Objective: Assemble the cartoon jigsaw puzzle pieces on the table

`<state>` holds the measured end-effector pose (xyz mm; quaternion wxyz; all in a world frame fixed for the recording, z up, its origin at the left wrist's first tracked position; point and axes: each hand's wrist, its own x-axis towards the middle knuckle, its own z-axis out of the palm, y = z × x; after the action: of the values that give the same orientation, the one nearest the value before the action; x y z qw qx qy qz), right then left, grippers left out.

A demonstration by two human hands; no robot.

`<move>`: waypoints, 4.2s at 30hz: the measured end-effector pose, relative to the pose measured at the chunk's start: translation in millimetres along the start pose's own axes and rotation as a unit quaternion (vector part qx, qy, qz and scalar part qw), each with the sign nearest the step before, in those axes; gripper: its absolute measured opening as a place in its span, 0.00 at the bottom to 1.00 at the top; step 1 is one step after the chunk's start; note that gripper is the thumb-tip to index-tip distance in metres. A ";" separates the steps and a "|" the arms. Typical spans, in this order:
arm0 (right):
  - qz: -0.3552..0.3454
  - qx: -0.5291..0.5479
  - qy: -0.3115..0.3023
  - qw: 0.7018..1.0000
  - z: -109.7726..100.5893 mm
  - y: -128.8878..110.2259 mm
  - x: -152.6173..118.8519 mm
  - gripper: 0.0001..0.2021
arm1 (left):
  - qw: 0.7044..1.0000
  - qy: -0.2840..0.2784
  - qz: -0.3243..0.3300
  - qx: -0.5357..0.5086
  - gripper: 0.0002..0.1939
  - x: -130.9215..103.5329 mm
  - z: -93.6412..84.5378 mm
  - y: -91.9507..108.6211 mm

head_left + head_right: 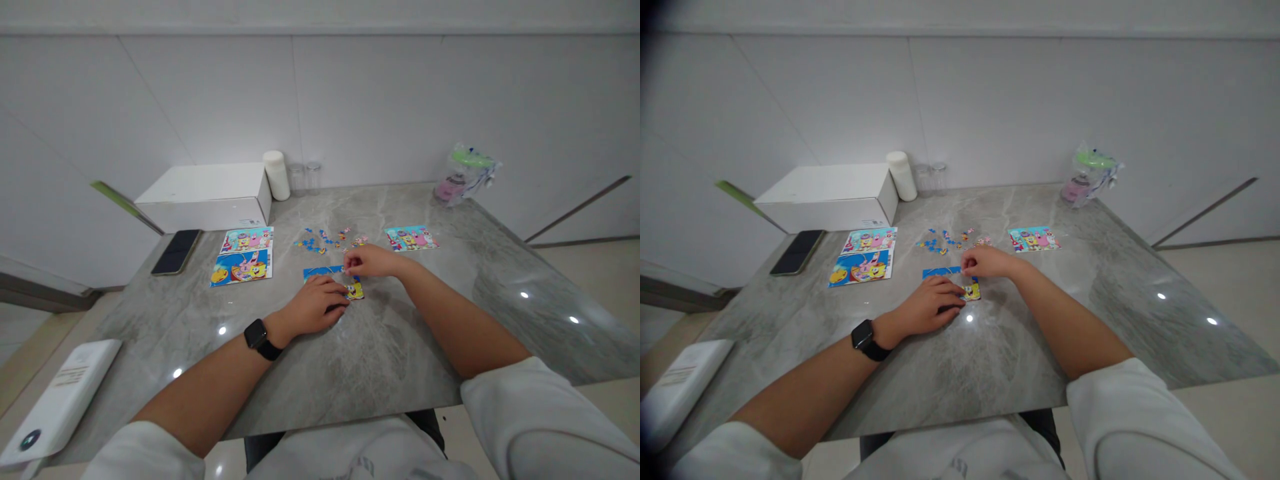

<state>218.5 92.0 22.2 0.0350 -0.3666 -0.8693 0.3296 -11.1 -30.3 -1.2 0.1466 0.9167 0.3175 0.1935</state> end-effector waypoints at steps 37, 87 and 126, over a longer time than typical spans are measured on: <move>0.047 0.047 0.470 0.880 15.8 65.0 22.2 0.11 | 0.747 0.398 -0.344 -0.406 0.17 -1.1 -22.3 -76.3; -0.040 0.178 0.248 0.951 3.2 -19.1 15.8 0.13 | 0.792 0.360 -0.335 -0.361 0.20 -6.8 -16.8 -81.7; -0.056 0.328 0.264 0.906 64.1 -42.6 50.1 0.12 | 0.865 0.259 -0.265 -0.338 0.16 -4.3 -18.9 -66.3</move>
<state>136.5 68.1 -11.4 0.3996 -0.3586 -0.6905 0.4847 -57.5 19.9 -11.6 0.4059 0.6089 0.4905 0.4732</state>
